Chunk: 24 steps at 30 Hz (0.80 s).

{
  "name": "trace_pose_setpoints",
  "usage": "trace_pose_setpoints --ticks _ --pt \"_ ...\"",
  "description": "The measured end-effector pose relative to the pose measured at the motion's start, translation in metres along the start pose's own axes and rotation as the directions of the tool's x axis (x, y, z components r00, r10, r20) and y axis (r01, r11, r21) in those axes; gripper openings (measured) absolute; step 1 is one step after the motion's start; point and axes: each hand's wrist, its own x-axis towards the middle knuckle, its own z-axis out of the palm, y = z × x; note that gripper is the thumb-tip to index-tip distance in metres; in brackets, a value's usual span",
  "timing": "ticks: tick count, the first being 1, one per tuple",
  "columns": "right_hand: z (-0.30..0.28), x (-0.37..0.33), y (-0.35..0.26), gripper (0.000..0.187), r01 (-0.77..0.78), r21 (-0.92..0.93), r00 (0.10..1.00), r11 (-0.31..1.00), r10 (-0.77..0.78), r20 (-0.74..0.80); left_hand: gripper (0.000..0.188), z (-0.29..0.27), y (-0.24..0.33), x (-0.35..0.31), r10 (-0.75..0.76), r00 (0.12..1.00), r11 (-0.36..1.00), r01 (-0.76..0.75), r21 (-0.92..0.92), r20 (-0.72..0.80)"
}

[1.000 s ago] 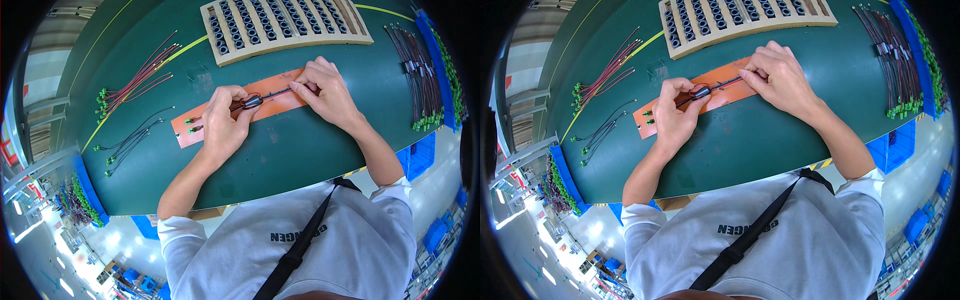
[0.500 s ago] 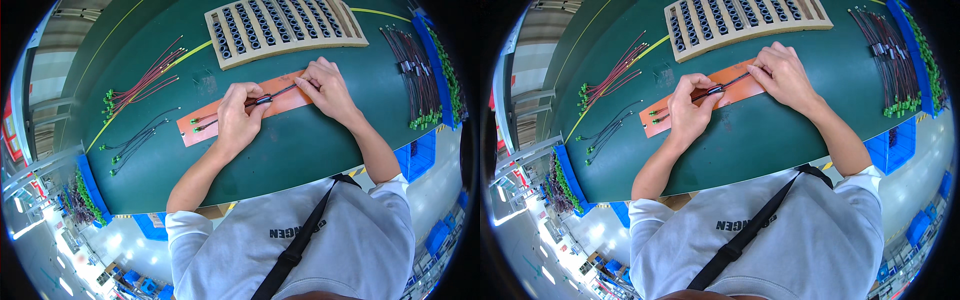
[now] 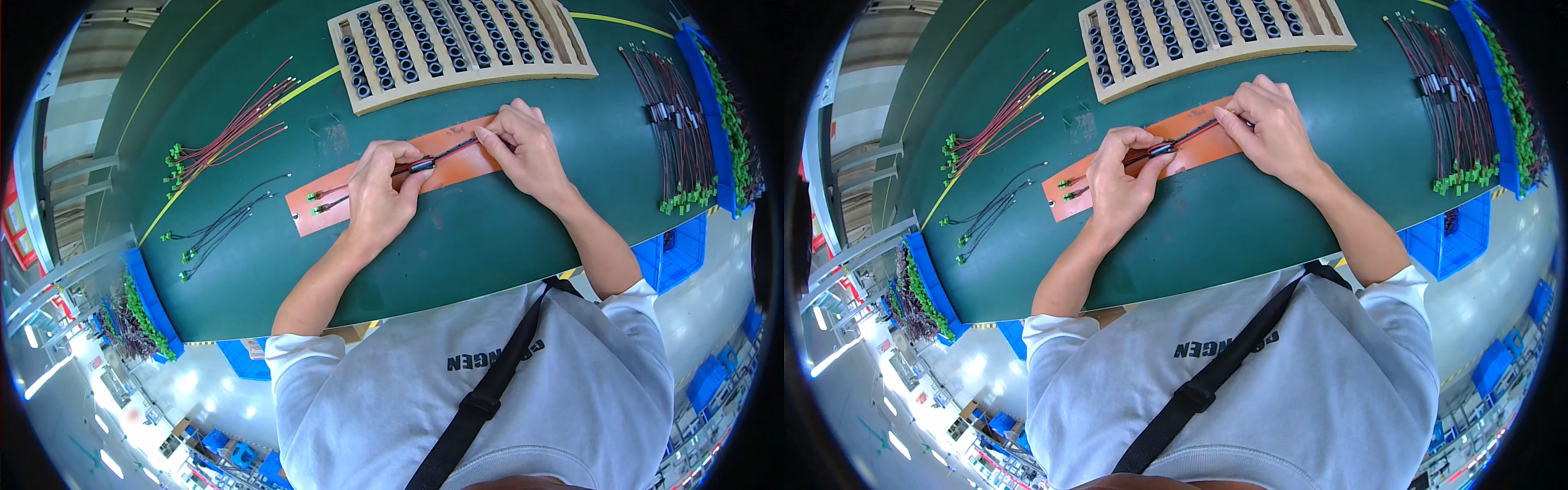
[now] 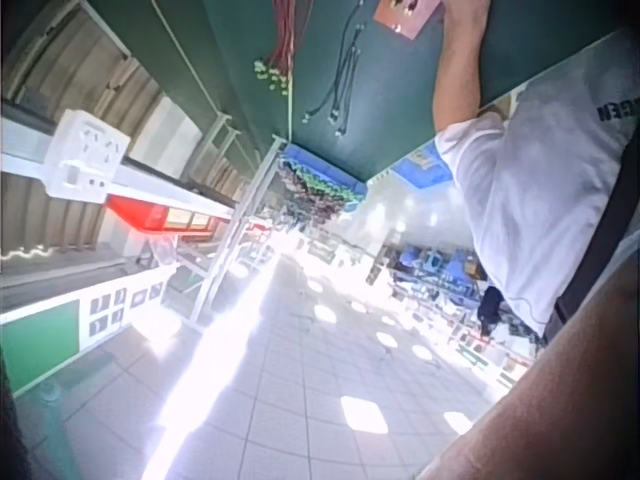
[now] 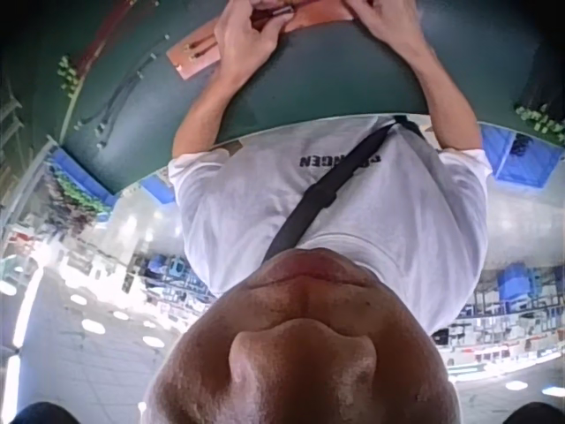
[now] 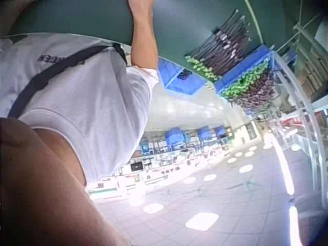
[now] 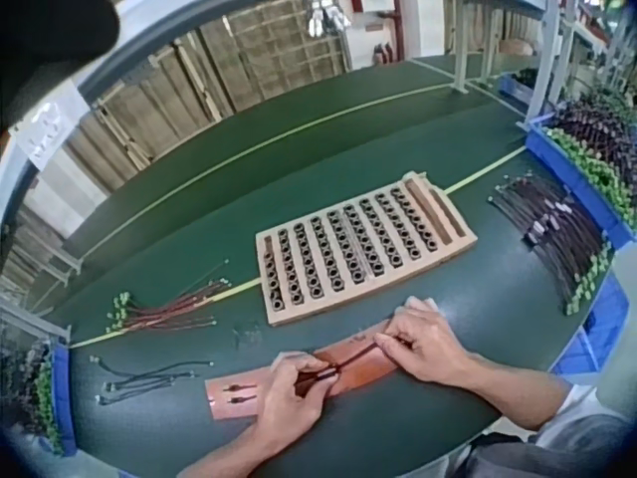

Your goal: The person assembles small green connectors and electrical wires at a workbench using a small assembly tool.

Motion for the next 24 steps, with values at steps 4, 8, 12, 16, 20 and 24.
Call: trace_pose_setpoints --ticks 4,8,12,16,20,24 --pt "-0.004 -0.002 0.006 0.024 0.045 0.06 0.998 0.997 -0.042 -0.05 0.028 -0.001 0.003 0.002 -0.001 1.0 1.0 0.001 0.003 0.007" --pt "-0.016 -0.008 0.005 0.026 -0.096 0.072 0.994 0.993 0.099 -0.037 0.034 -0.002 0.0 0.0 -0.06 0.998 0.998 0.06 0.002 0.029" --pt "-0.016 -0.006 0.008 0.026 -0.13 0.057 0.991 0.99 0.131 -0.008 0.03 -0.017 0.012 0.026 -0.017 0.988 1.0 0.02 -0.013 0.155" --pt "-0.017 -0.007 0.006 0.025 -0.131 0.068 0.991 0.989 0.131 0.003 0.025 -0.017 0.024 0.071 -0.033 0.872 0.999 0.019 0.033 0.489" --pt "-0.017 -0.008 0.011 0.024 -0.127 0.1 0.992 0.987 0.128 0.003 0.019 0.01 0.022 0.104 -0.068 0.708 0.997 0.072 0.024 0.703" --pt "-0.017 -0.006 0.01 0.023 -0.116 0.104 0.993 0.988 0.117 0.001 0.021 0.017 0.023 0.117 -0.163 0.56 0.985 0.134 0.106 0.812"
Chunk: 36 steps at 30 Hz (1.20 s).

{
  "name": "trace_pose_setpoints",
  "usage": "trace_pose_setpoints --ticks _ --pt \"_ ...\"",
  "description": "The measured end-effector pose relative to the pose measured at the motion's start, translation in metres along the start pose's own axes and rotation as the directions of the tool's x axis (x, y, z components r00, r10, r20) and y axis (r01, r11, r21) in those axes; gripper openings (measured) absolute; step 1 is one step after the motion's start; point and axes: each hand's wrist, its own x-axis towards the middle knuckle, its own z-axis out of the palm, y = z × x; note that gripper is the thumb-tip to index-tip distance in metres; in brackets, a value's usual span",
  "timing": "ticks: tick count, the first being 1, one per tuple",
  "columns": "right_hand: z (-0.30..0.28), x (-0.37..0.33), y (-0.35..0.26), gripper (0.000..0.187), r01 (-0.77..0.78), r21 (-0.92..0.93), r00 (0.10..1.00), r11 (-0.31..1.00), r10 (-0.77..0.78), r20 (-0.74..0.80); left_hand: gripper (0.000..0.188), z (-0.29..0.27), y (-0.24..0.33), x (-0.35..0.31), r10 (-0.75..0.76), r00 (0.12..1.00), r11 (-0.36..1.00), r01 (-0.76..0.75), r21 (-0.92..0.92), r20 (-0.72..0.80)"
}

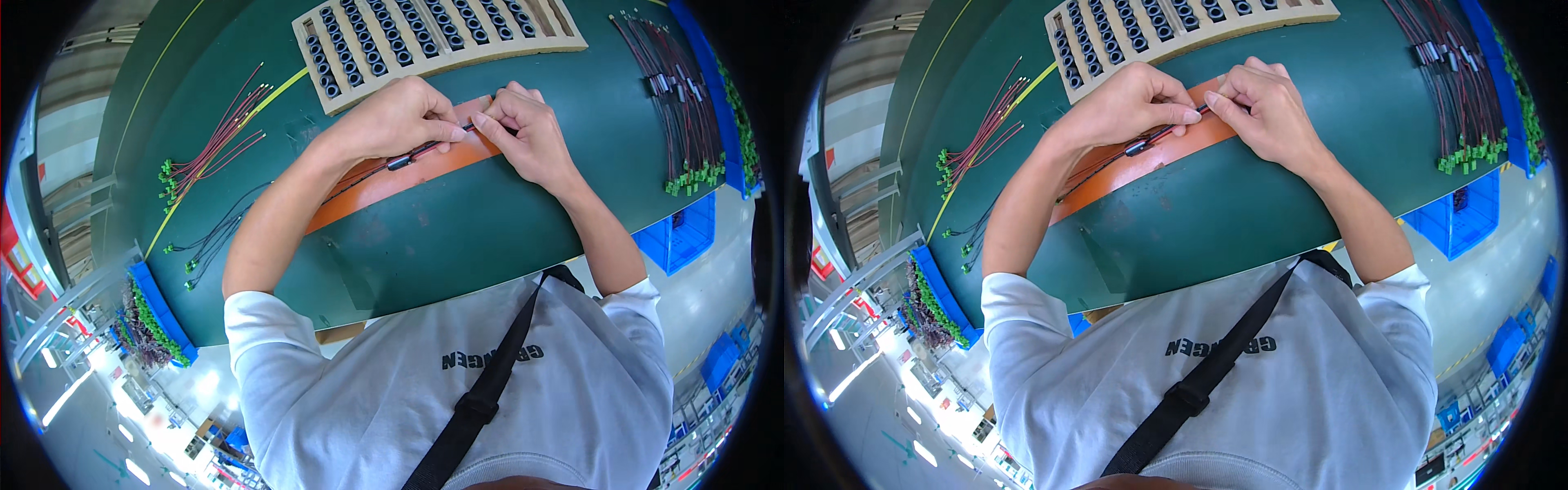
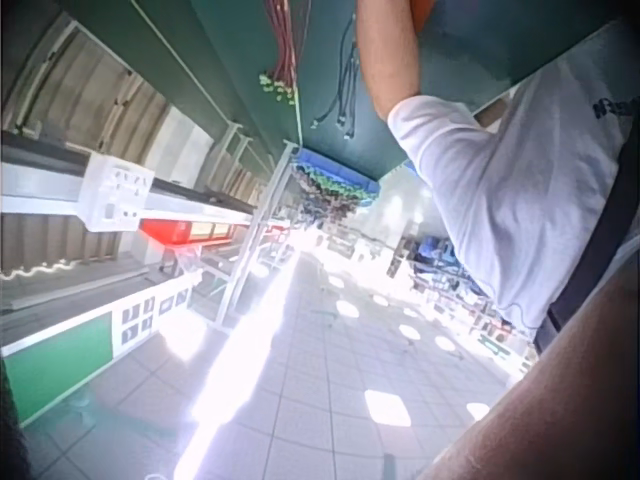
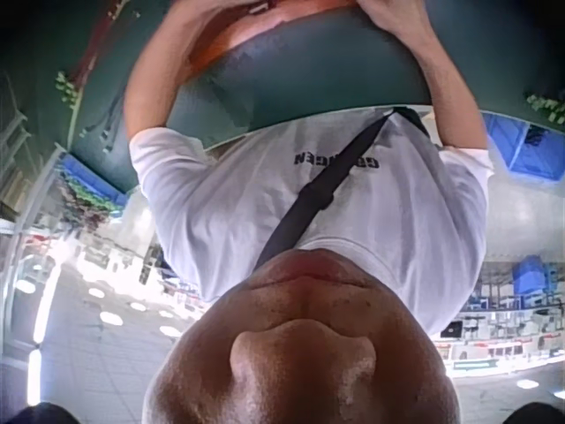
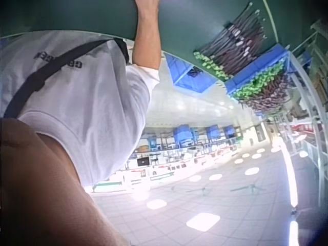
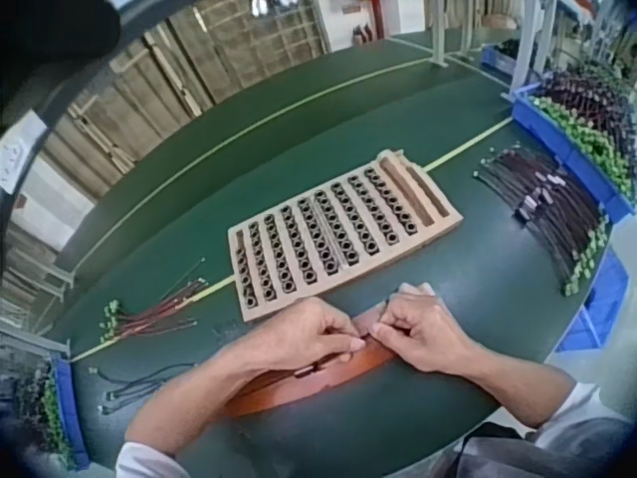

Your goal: The person assembles small green connectors and electrical wires at a workbench using a small assembly tool.

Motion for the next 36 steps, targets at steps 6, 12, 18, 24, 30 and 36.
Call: trace_pose_setpoints --ticks 6,12,18,24,30,36 --pt "-0.002 0.005 0.0 0.023 -0.022 0.04 1.0 0.999 0.023 -0.014 0.014 0.01 0.004 0.008 -0.084 0.986 0.996 0.081 -0.025 -0.147" --pt "0.015 0.004 -0.001 0.029 0.007 -0.131 0.999 0.991 -0.013 -0.046 0.015 0.021 -0.003 -0.006 0.015 0.979 1.0 -0.018 -0.012 -0.204" --pt "0.011 0.005 0.001 0.033 -0.074 0.007 0.997 0.997 0.074 -0.031 0.018 0.023 0.005 -0.006 0.033 0.975 0.999 -0.037 -0.016 -0.219" --pt "0.008 0.006 -0.003 0.03 -0.074 0.053 0.997 0.996 0.075 -0.02 0.014 0.024 0.0 -0.004 -0.048 0.97 0.997 0.031 -0.075 -0.239" --pt "0.007 0.007 -0.002 0.029 -0.056 0.024 0.997 0.998 0.058 -0.059 0.018 0.011 0.003 -0.013 0.001 0.987 0.993 -0.019 -0.113 -0.159" --pt "0.012 0.006 -0.004 0.026 -0.051 0.015 0.994 0.999 0.052 -0.096 0.035 0.036 -0.022 -0.087 0.137 0.838 0.985 -0.057 0.165 -0.529"
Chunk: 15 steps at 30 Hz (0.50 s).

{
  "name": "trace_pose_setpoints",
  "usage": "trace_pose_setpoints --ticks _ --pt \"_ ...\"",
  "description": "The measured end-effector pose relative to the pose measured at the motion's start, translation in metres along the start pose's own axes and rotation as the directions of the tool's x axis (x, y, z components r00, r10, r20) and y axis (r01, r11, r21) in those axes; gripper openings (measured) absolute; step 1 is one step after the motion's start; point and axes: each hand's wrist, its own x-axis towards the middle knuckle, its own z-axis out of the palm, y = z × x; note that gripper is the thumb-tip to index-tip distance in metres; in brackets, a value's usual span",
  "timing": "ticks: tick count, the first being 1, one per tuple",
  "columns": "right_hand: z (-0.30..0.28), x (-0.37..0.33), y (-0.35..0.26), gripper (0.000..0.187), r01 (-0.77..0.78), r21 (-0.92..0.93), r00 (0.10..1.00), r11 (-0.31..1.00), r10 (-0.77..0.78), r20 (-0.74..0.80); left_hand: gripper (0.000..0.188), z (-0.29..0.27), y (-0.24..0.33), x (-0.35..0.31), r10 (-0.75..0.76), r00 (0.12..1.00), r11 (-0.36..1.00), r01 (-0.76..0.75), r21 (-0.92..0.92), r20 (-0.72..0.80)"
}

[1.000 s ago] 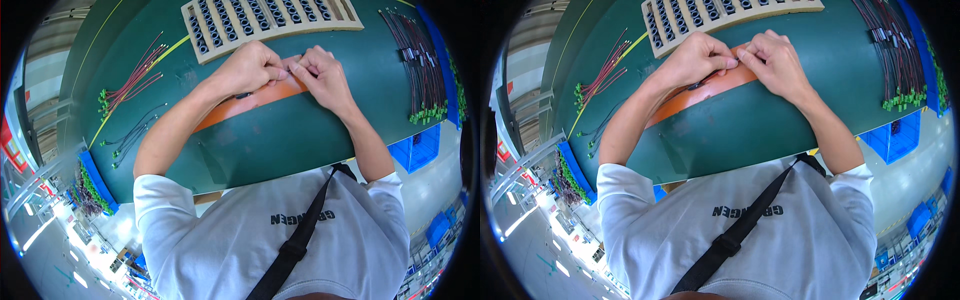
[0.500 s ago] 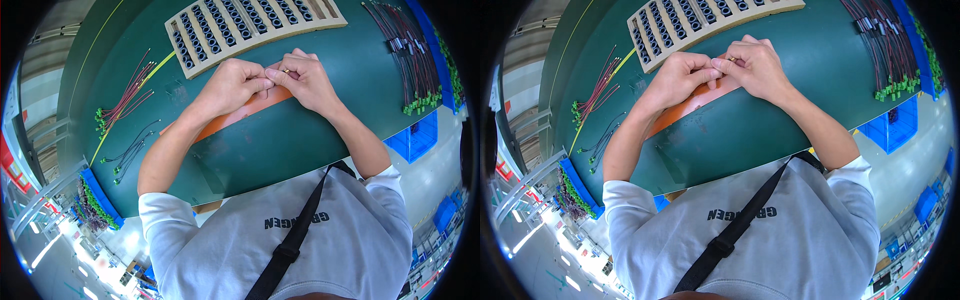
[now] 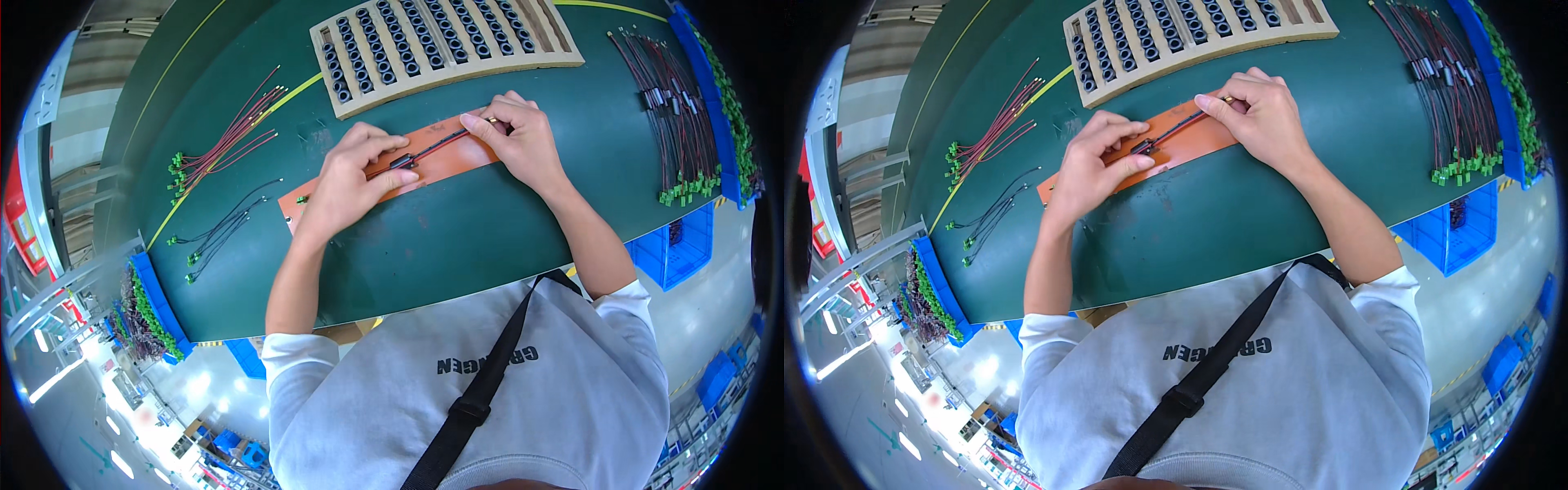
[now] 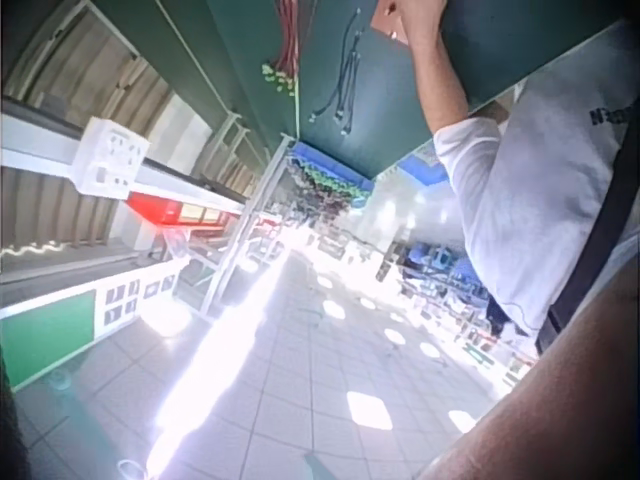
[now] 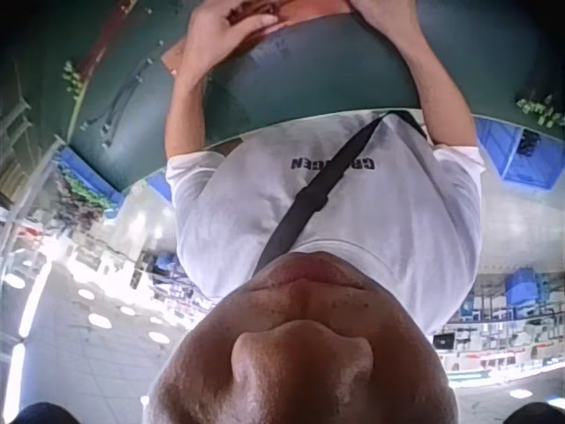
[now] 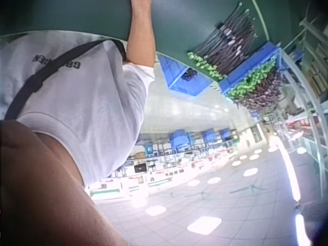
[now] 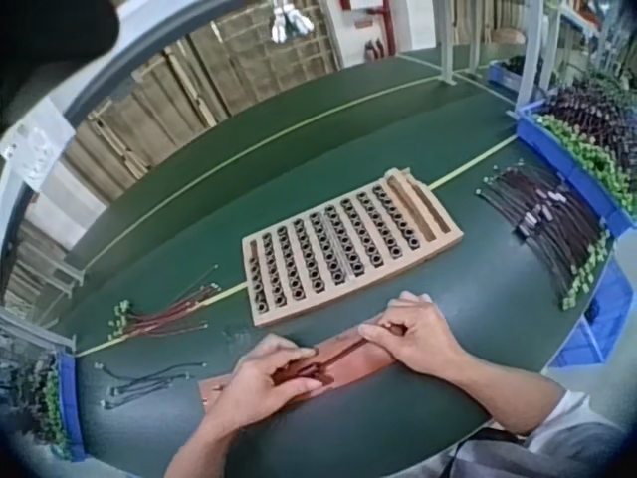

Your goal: The person assembles small green connectors and electrical wires at a workbench using a small assembly tool.

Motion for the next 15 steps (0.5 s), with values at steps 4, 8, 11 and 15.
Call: trace_pose_setpoints --ticks 4,8,11,15 --pt "0.002 0.001 -0.001 0.028 0.0 0.016 1.0 1.0 0.0 -0.014 0.034 0.012 -0.005 -0.008 -0.021 0.997 1.0 0.022 0.01 -0.078" --pt "-0.001 0.002 -0.003 0.031 -0.076 0.037 0.997 0.996 0.076 -0.001 0.031 0.012 -0.008 -0.008 -0.003 0.997 0.999 0.0 -0.033 -0.078" --pt "-0.001 0.003 -0.006 0.034 -0.144 0.023 0.99 0.989 0.144 0.011 0.027 0.013 -0.007 -0.008 -0.05 0.997 0.995 0.043 -0.092 -0.065" --pt "-0.002 0.004 -0.006 0.039 -0.186 0.025 0.982 0.982 0.185 0.034 0.024 0.015 -0.012 -0.009 0.009 0.997 0.997 -0.015 -0.075 -0.081"
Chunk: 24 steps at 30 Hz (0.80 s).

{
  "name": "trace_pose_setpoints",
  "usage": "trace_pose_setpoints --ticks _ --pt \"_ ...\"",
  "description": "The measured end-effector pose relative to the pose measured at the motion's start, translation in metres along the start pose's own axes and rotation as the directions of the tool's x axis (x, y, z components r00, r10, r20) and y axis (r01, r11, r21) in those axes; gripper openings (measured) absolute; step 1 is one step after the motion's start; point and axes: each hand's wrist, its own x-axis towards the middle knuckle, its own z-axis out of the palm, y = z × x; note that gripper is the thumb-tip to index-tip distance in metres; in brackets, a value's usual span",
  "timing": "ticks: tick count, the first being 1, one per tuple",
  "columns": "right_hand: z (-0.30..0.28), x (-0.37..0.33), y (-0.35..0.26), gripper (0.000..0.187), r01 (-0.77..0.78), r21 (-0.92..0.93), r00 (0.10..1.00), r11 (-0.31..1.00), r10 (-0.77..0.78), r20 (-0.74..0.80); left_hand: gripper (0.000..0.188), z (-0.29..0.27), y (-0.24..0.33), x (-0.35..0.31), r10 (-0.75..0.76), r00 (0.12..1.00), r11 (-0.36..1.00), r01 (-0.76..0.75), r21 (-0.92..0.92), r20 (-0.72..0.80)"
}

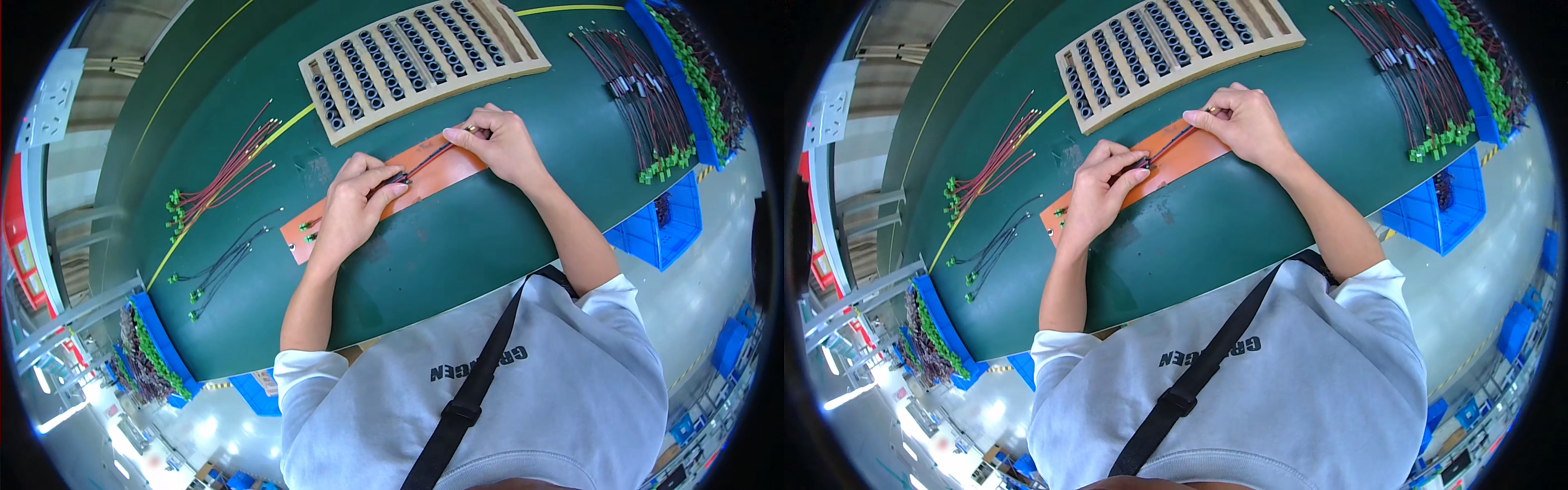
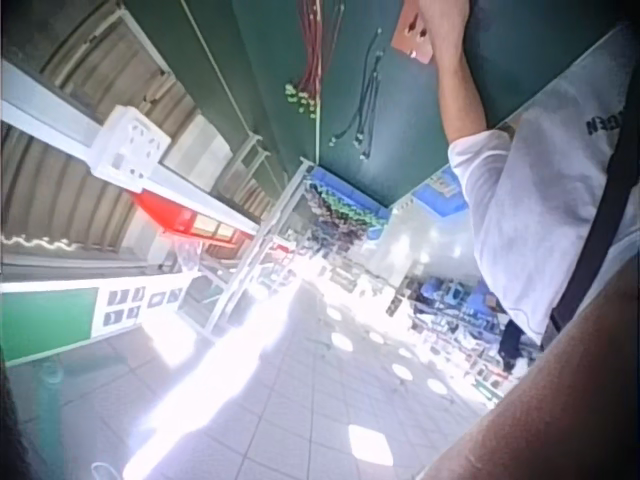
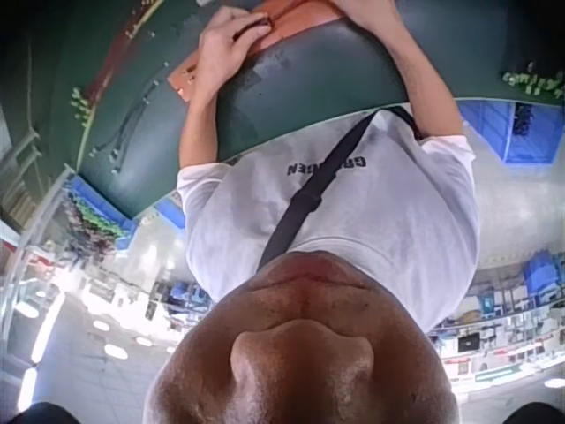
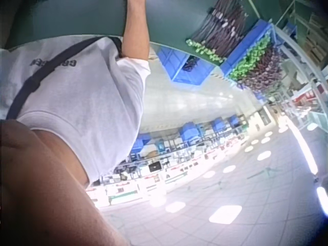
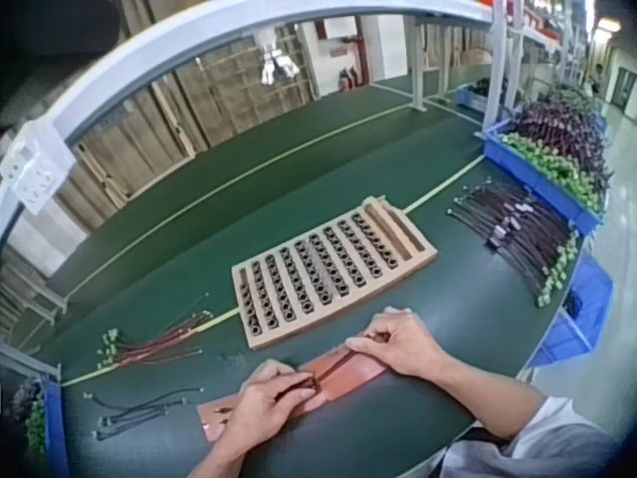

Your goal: The person assembles small green connectors and electrical wires at a workbench using a small assembly tool.

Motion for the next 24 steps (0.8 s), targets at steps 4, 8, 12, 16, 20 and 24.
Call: trace_pose_setpoints --ticks 4,8,12,16,20,24 --pt "-0.0024 -0.0002 -0.0007 0.04 -0.033 -0.014 0.999 0.999 0.033 0.015 0.023 0.0007 0.0016 0.0006 0.014 1.0 1.0 -0.014 0.003 -0.005" --pt "-0.0033 0.0017 0.0009 0.041 -0.042 -0.002 0.999 0.999 0.042 0.029 0.023 0.0009 0.0034 0.0009 0.015 1.0 1.0 -0.015 0.016 -0.018" --pt "-0.0007 0.0016 0.0001 0.041 -0.038 0.018 0.999 0.999 0.038 0.024 0.022 0.0003 0.0002 0.0006 0.024 1.0 0.999 -0.024 0.025 -0.016" --pt "-0.0005 0.0014 0.0002 0.039 -0.034 0.034 0.999 0.999 0.033 0.019 0.022 -0.0009 -0.0023 0.0026 0.025 1.0 1.0 -0.025 0.002 0.009" --pt "-0.0001 0.0016 0.0036 0.038 -0.009 0.022 1.0 1.0 0.009 0.009 0.022 -0.0025 0.002 0.0044 -0.004 1.0 1.0 0.004 -0.003 0.029" --pt "0.0001 0.0017 0.0013 0.036 0.011 0.015 1.0 1.0 -0.011 0.012 0.022 -0.0017 0.0041 0.004 -0.022 1.0 1.0 0.022 0.013 0.022"
